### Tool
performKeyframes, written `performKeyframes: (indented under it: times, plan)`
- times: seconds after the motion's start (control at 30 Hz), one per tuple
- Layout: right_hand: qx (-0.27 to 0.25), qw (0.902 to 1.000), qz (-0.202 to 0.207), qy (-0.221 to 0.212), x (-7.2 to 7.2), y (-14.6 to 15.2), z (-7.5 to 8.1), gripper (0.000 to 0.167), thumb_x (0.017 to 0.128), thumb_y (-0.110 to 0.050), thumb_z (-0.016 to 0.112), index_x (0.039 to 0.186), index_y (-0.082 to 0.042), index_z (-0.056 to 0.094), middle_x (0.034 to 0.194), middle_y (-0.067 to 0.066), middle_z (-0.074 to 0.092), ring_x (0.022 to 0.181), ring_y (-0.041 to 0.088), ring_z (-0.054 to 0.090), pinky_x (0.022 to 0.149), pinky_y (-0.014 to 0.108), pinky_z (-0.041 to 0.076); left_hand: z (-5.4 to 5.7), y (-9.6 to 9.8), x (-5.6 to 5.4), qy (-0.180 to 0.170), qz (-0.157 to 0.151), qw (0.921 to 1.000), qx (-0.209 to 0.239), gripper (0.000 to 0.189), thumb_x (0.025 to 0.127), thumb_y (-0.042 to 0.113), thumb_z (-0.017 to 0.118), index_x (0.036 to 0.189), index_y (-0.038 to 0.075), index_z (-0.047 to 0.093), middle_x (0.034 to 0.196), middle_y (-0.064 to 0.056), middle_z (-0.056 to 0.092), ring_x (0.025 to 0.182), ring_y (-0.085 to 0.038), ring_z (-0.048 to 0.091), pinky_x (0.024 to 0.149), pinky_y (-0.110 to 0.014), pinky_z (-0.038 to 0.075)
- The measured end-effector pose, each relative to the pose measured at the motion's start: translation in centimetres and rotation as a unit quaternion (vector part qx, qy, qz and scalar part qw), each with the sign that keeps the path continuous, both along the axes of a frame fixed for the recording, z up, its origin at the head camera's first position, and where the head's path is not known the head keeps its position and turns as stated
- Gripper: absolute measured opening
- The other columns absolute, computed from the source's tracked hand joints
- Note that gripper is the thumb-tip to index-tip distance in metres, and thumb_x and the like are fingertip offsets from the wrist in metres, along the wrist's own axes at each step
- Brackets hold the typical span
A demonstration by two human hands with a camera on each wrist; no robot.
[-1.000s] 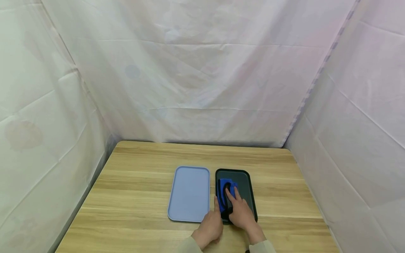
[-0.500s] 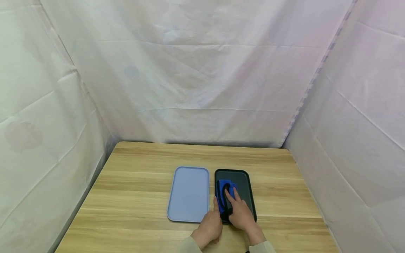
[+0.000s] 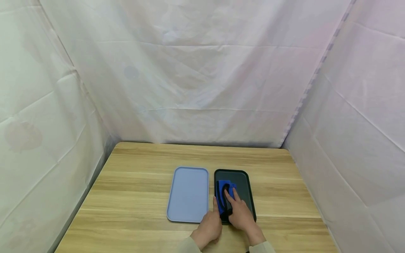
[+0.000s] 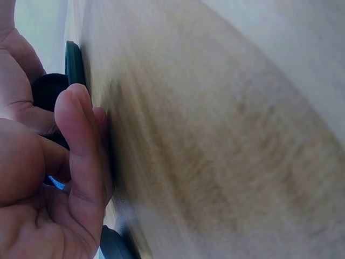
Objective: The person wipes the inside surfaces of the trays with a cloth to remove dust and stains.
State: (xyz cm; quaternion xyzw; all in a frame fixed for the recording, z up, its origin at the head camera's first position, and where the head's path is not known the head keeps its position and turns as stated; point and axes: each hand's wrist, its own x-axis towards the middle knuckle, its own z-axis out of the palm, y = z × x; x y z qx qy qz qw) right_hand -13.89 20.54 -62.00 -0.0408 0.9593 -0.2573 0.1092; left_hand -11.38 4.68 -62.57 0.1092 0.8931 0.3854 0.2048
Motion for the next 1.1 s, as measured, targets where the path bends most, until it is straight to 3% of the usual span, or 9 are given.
performKeyframes:
  times: [0.13,0.3,0.37,0.5,0.73,0.93,1.1]
  plan:
    - [-0.009,0.9999,0.003,0.004,0.0,0.2,-0.2,0.1,0.074,0.012,0.069,0.161,-0.027,0.04,0.171,0.021,0.022,0.132,0.065,0.045,0.058,0.034,0.044,-0.1,0.0,-0.1,0.004,-0.001,1.0,-0.001,0.09,0.095,-0.003,0.062,0.164,-0.006,0.003,0.05,-0.001,0.054,0.035,-0.012,0.051,0.047,-0.025,0.048]
    - [-0.018,0.9992,0.0,0.035,0.0,0.6,-0.4,0.093,0.074,0.011,0.067,0.158,-0.023,0.045,0.168,0.021,0.031,0.132,0.058,0.05,0.081,0.051,0.056,0.0,0.0,0.0,0.011,0.001,0.9999,-0.003,0.089,0.095,-0.003,0.061,0.163,-0.008,0.004,0.049,0.0,0.054,0.034,-0.011,0.05,0.044,-0.025,0.047]
    - [-0.027,0.9985,-0.006,0.048,-0.1,0.8,-0.3,0.091,0.074,0.011,0.067,0.157,-0.022,0.048,0.166,0.02,0.036,0.134,0.056,0.051,0.094,0.061,0.053,0.0,0.0,0.0,0.004,0.003,1.0,0.003,0.089,0.095,-0.004,0.061,0.163,-0.007,0.003,0.048,0.0,0.054,0.032,-0.01,0.049,0.04,-0.026,0.045]
    - [-0.045,0.9965,-0.02,0.068,-0.1,1.1,-0.2,0.089,0.075,0.011,0.065,0.156,-0.022,0.049,0.163,0.019,0.041,0.138,0.056,0.047,0.108,0.069,0.042,-0.1,0.1,0.1,-0.003,0.008,0.9999,0.01,0.089,0.095,-0.006,0.06,0.163,-0.007,0.003,0.046,0.0,0.053,0.028,-0.009,0.047,0.034,-0.026,0.042]
    - [-0.052,0.992,-0.026,0.112,-0.6,2.0,0.5,0.087,0.076,0.011,0.065,0.155,-0.022,0.051,0.161,0.018,0.044,0.139,0.052,0.048,0.11,0.067,0.041,-0.2,0.2,0.1,-0.002,0.015,0.9999,0.007,0.088,0.096,-0.005,0.059,0.164,-0.005,0.003,0.047,0.0,0.053,0.027,-0.008,0.046,0.032,-0.028,0.042]
    - [-0.051,0.9911,-0.03,0.119,-1.1,3.1,1.4,0.086,0.078,0.012,0.065,0.155,-0.021,0.05,0.162,0.019,0.042,0.143,0.05,0.045,0.112,0.066,0.04,-0.2,0.2,0.1,0.004,0.018,0.9998,0.012,0.089,0.095,-0.005,0.06,0.164,-0.005,0.003,0.047,0.0,0.053,0.028,-0.008,0.047,0.031,-0.028,0.042]
    - [-0.047,0.99,-0.028,0.13,-1.5,4.4,2.2,0.086,0.078,0.014,0.065,0.156,-0.02,0.049,0.163,0.019,0.041,0.141,0.051,0.047,0.106,0.066,0.045,-0.1,0.2,0.3,0.009,0.021,0.9997,0.012,0.089,0.096,-0.004,0.06,0.164,-0.005,0.003,0.048,-0.001,0.053,0.028,-0.009,0.046,0.031,-0.028,0.041]
